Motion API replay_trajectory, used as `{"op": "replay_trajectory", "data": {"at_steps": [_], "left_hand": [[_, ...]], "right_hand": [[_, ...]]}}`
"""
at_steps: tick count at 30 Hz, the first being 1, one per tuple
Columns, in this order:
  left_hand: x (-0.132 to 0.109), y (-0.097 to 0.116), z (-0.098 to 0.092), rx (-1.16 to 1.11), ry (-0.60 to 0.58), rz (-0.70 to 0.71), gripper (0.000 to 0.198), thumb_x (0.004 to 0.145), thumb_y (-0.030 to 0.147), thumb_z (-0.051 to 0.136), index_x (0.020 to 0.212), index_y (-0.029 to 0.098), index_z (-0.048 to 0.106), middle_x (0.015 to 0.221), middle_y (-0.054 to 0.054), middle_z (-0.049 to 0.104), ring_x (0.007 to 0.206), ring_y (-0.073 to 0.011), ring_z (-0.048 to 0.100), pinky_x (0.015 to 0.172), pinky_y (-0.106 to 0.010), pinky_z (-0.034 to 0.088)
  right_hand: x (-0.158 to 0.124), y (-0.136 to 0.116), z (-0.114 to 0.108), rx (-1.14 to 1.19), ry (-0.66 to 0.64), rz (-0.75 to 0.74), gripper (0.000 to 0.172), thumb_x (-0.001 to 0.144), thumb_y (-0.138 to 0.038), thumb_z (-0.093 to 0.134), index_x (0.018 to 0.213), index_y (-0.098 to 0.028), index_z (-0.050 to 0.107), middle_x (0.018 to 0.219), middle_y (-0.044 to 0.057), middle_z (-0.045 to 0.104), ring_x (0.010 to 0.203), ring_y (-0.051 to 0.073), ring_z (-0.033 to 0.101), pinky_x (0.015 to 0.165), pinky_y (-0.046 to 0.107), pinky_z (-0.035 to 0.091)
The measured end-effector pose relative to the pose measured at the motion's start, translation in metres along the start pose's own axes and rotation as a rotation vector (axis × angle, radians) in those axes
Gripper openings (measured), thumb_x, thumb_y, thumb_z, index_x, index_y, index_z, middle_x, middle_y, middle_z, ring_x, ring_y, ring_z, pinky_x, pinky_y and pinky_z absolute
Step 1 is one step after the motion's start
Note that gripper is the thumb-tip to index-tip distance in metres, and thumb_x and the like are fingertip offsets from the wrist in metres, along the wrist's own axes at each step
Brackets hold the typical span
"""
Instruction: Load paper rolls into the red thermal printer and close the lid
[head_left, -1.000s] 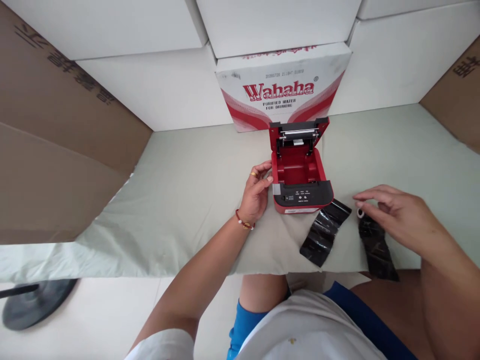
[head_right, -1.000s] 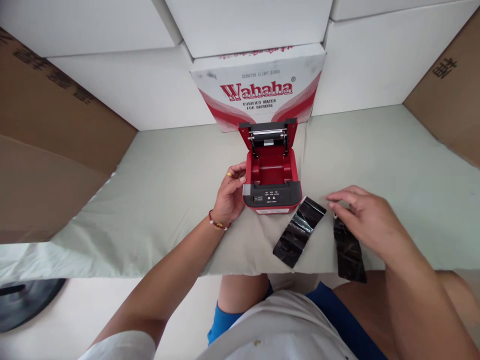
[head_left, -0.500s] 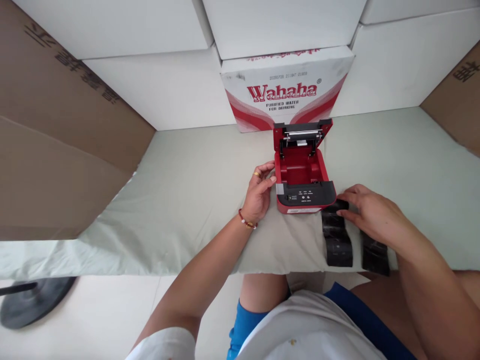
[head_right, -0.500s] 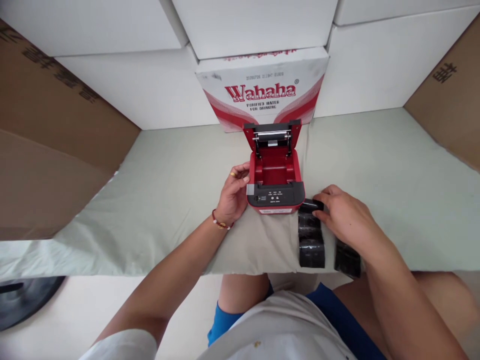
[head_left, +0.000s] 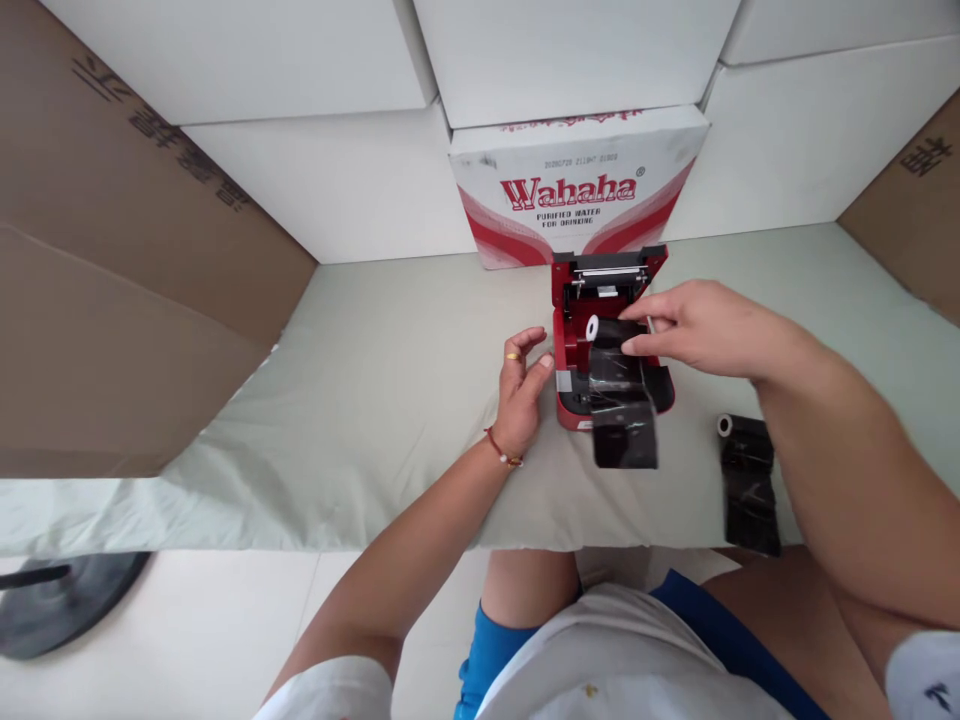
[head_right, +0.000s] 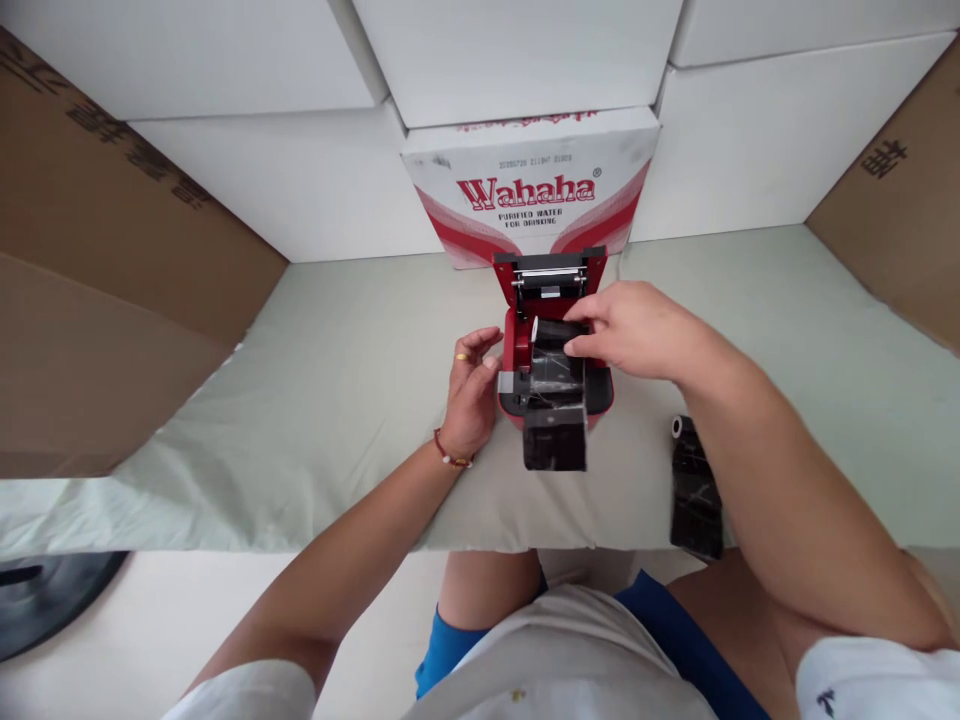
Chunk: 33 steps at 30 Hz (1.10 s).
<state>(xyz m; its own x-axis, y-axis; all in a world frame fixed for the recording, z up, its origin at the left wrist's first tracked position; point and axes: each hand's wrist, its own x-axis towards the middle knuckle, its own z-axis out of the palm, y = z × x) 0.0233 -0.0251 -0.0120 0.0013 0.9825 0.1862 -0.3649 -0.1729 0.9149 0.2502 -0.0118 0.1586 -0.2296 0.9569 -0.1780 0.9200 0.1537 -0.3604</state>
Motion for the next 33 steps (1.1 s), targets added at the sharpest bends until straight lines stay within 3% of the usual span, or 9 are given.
{"op": "replay_trajectory", "data": {"at_steps": [6, 11, 15, 18, 21, 23, 24, 28, 33], "left_hand": [[-0.018, 0.019, -0.001, 0.416, -0.181, 0.472, 0.052, 0.108, 0.063, 0.058, 0.152, 0.036, 0.063, 0.151, -0.010, 0.055, 0.151, -0.0331, 0.050, 0.133, -0.060, 0.040], [-0.026, 0.024, 0.004, 0.607, -0.365, 0.742, 0.039, 0.106, 0.048, 0.065, 0.140, 0.031, 0.071, 0.147, -0.012, 0.056, 0.153, -0.0355, 0.048, 0.131, -0.064, 0.041], [-0.027, 0.024, 0.006, 0.671, -0.382, 0.778, 0.029, 0.100, 0.033, 0.075, 0.129, 0.028, 0.076, 0.143, -0.012, 0.061, 0.152, -0.0357, 0.052, 0.125, -0.062, 0.046], [-0.027, 0.024, 0.006, 0.695, -0.360, 0.787, 0.028, 0.099, 0.029, 0.075, 0.127, 0.028, 0.077, 0.143, -0.011, 0.061, 0.152, -0.0356, 0.051, 0.126, -0.062, 0.046], [-0.027, 0.024, 0.004, 0.716, -0.360, 0.792, 0.028, 0.099, 0.029, 0.074, 0.126, 0.030, 0.078, 0.142, -0.011, 0.061, 0.152, -0.0358, 0.052, 0.126, -0.063, 0.045], [-0.027, 0.024, 0.004, 0.733, -0.367, 0.784, 0.027, 0.099, 0.030, 0.073, 0.126, 0.031, 0.078, 0.142, -0.010, 0.062, 0.152, -0.0360, 0.052, 0.126, -0.065, 0.045], [-0.027, 0.024, 0.003, 0.743, -0.369, 0.778, 0.027, 0.099, 0.031, 0.073, 0.126, 0.032, 0.079, 0.142, -0.010, 0.062, 0.152, -0.0361, 0.051, 0.127, -0.066, 0.044], [-0.027, 0.026, 0.002, 0.788, -0.348, 0.779, 0.026, 0.099, 0.033, 0.074, 0.125, 0.032, 0.080, 0.143, -0.010, 0.061, 0.152, -0.0354, 0.050, 0.127, -0.066, 0.044], [-0.029, 0.026, 0.002, 0.812, -0.327, 0.808, 0.029, 0.097, 0.031, 0.075, 0.125, 0.034, 0.079, 0.145, -0.009, 0.059, 0.152, -0.0365, 0.048, 0.128, -0.067, 0.041]], "right_hand": [[0.027, -0.015, 0.028, -0.300, -0.023, 0.094, 0.041, 0.097, -0.034, 0.067, 0.134, -0.030, 0.084, 0.115, 0.010, 0.085, 0.103, 0.031, 0.075, 0.076, 0.036, 0.049], [0.036, -0.017, 0.041, -0.420, 0.041, 0.112, 0.043, 0.097, -0.033, 0.063, 0.135, -0.032, 0.083, 0.115, 0.013, 0.085, 0.102, 0.034, 0.077, 0.070, 0.038, 0.046], [0.030, -0.019, 0.038, -0.421, 0.042, 0.092, 0.040, 0.094, -0.031, 0.067, 0.130, -0.027, 0.084, 0.109, 0.014, 0.085, 0.094, 0.034, 0.077, 0.066, 0.038, 0.044], [0.010, -0.016, 0.024, -0.148, 0.091, -0.034, 0.034, 0.094, -0.035, 0.073, 0.125, -0.026, 0.085, 0.088, 0.005, 0.082, 0.076, 0.025, 0.072, 0.065, 0.034, 0.045], [-0.003, -0.008, 0.008, 0.192, 0.502, -0.087, 0.026, 0.102, -0.042, 0.068, 0.110, -0.025, 0.086, 0.080, 0.002, 0.079, 0.069, 0.017, 0.065, 0.066, 0.032, 0.048], [0.002, -0.001, 0.006, 0.233, 0.816, -0.065, 0.028, 0.105, -0.039, 0.065, 0.115, -0.022, 0.085, 0.098, 0.007, 0.082, 0.077, 0.017, 0.068, 0.075, 0.033, 0.053], [0.009, 0.003, 0.009, 0.218, 0.881, -0.058, 0.030, 0.105, -0.038, 0.066, 0.122, -0.020, 0.084, 0.110, 0.010, 0.083, 0.086, 0.019, 0.072, 0.082, 0.035, 0.056], [0.031, 0.016, 0.031, 0.240, 0.724, -0.128, 0.043, 0.107, -0.042, 0.062, 0.141, -0.019, 0.076, 0.138, 0.014, 0.079, 0.124, 0.028, 0.075, 0.107, 0.045, 0.059], [-0.002, 0.018, 0.062, 0.336, 0.794, -0.266, 0.036, 0.115, -0.046, 0.054, 0.124, -0.026, 0.083, 0.127, 0.008, 0.085, 0.122, 0.026, 0.079, 0.110, 0.044, 0.060]]}}
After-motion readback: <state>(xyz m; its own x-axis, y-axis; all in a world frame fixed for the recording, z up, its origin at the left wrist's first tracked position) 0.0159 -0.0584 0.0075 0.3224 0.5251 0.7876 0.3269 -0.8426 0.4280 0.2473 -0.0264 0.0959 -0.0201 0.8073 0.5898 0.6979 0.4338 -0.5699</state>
